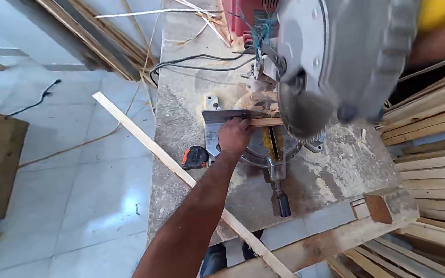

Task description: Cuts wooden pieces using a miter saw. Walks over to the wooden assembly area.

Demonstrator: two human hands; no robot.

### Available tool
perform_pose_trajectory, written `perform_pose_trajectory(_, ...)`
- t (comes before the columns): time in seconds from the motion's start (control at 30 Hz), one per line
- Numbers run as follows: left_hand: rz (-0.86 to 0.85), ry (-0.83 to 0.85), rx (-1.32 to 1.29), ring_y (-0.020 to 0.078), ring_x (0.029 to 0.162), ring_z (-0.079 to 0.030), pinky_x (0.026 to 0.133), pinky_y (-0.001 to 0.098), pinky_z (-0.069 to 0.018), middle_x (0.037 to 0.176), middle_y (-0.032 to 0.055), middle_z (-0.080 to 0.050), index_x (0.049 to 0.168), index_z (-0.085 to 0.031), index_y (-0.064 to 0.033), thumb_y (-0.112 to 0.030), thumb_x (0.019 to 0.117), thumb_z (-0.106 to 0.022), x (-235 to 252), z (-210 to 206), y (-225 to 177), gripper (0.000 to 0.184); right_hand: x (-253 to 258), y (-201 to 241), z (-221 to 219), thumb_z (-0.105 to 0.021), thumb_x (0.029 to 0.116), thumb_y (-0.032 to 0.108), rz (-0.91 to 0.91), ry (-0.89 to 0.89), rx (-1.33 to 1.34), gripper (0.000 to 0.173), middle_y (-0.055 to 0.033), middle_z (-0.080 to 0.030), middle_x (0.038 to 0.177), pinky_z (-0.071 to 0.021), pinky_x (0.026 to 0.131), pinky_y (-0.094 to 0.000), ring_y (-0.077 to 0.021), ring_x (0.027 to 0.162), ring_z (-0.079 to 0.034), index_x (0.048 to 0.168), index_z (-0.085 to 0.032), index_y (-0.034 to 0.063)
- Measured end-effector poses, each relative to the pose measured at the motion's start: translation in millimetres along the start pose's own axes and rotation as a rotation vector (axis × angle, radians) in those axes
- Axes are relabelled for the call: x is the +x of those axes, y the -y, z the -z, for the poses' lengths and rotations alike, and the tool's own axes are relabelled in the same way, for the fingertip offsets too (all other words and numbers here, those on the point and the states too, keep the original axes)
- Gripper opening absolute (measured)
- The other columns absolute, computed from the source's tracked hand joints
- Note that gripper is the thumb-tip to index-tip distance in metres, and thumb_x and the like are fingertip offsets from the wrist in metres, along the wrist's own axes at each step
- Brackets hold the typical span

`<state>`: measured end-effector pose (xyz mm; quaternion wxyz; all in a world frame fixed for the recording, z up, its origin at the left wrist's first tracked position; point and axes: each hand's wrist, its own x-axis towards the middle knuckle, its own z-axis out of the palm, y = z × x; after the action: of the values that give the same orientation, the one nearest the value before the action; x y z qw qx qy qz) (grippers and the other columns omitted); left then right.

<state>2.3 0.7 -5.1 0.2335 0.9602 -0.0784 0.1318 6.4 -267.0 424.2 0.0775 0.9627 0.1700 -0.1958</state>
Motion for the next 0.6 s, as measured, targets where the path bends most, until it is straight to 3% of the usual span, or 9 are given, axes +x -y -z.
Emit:
perform_pose_trajectory(0.03,-0.007,-0.009,-0.005,0.0305,0.102,-0.072,0.086,0.0544,-0.0572,0.106,0.0074,-0.076,0.107,-0.079,-0.0218,-0.046,0.0982,-0.066,0,0,1,0.029,-16,18,-24,-0.076,0.0832,0.047,-0.115,-0.009,-0.020,0.027,0.0021,-0.059,0.075,-0.0536,0.059,-0.0436,-0.0117,0.070,-0.063,0.091,-0.061,0.0258)
perform_pose_trajectory(0.07,-0.011,-0.011,-0.006,0.0301,0.102,-0.072,0.085,0.0542,-0.0572,0.106,0.0061,-0.076,0.106,-0.079,-0.0227,-0.046,0.0982,-0.065,-1,0,2,0.028,-29,20,-66,-0.078,0.0721,0.051,-0.109,-0.180,-0.023,0.036,0.0010,-0.058,0.070,-0.0517,0.051,-0.0483,-0.0168,0.063,-0.062,0.090,-0.062,0.0240)
perform_pose_trajectory(0.1,-0.016,-0.012,-0.013,0.0300,0.102,-0.072,0.084,0.0545,-0.0570,0.107,0.0055,-0.076,0.106,-0.079,-0.0236,-0.046,0.0981,-0.065,0,0,2,0.027,-39,21,-106,-0.075,0.0695,0.055,-0.102,-0.318,-0.032,0.040,0.0010,-0.058,0.067,-0.0496,0.045,-0.0494,-0.0192,0.058,-0.061,0.091,-0.063,0.0239)
perform_pose_trajectory(0.17,-0.020,-0.015,-0.036,0.0304,0.101,-0.072,0.084,0.0550,-0.0570,0.107,0.0052,-0.077,0.105,-0.079,-0.0230,-0.043,0.0979,-0.066,0,1,2,0.025,-54,43,-158,-0.066,0.0804,0.050,-0.115,-0.444,-0.093,0.036,-0.0053,-0.058,0.067,-0.0467,0.043,-0.0521,-0.0275,0.057,-0.062,0.089,-0.063,0.0156)
perform_pose_trajectory(0.23,0.001,0.002,-0.046,0.0309,0.102,-0.071,0.084,0.0551,-0.0562,0.109,0.0042,-0.076,0.106,-0.079,-0.0233,-0.041,0.0986,-0.065,0,2,2,0.024,-56,62,-187,-0.062,0.0809,0.039,-0.077,-0.545,-0.156,0.032,-0.0104,-0.056,0.065,-0.0440,0.043,-0.0519,-0.0328,0.055,-0.061,0.078,-0.059,0.0074)
perform_pose_trajectory(0.33,0.021,0.000,-0.053,0.0293,0.103,-0.072,0.084,0.0543,-0.0562,0.110,0.0019,-0.077,0.110,-0.079,-0.0267,-0.040,0.0994,-0.062,1,1,3,0.024,-53,67,-209,-0.058,0.0819,0.035,-0.003,-0.641,-0.203,0.031,-0.0106,-0.053,0.063,-0.0409,0.042,-0.0481,-0.0320,0.053,-0.058,0.072,-0.053,0.0058)
perform_pose_trajectory(0.6,0.019,0.043,-0.022,0.0289,0.101,-0.072,0.081,0.0542,-0.0553,0.110,0.0007,-0.076,0.109,-0.078,-0.0268,-0.040,0.1017,-0.058,3,2,3,0.025,-54,64,-220,-0.060,0.0821,0.037,-0.067,-0.597,-0.139,0.034,-0.0125,-0.056,0.068,-0.0424,0.045,-0.0497,-0.0333,0.058,-0.060,0.077,-0.055,0.0040)
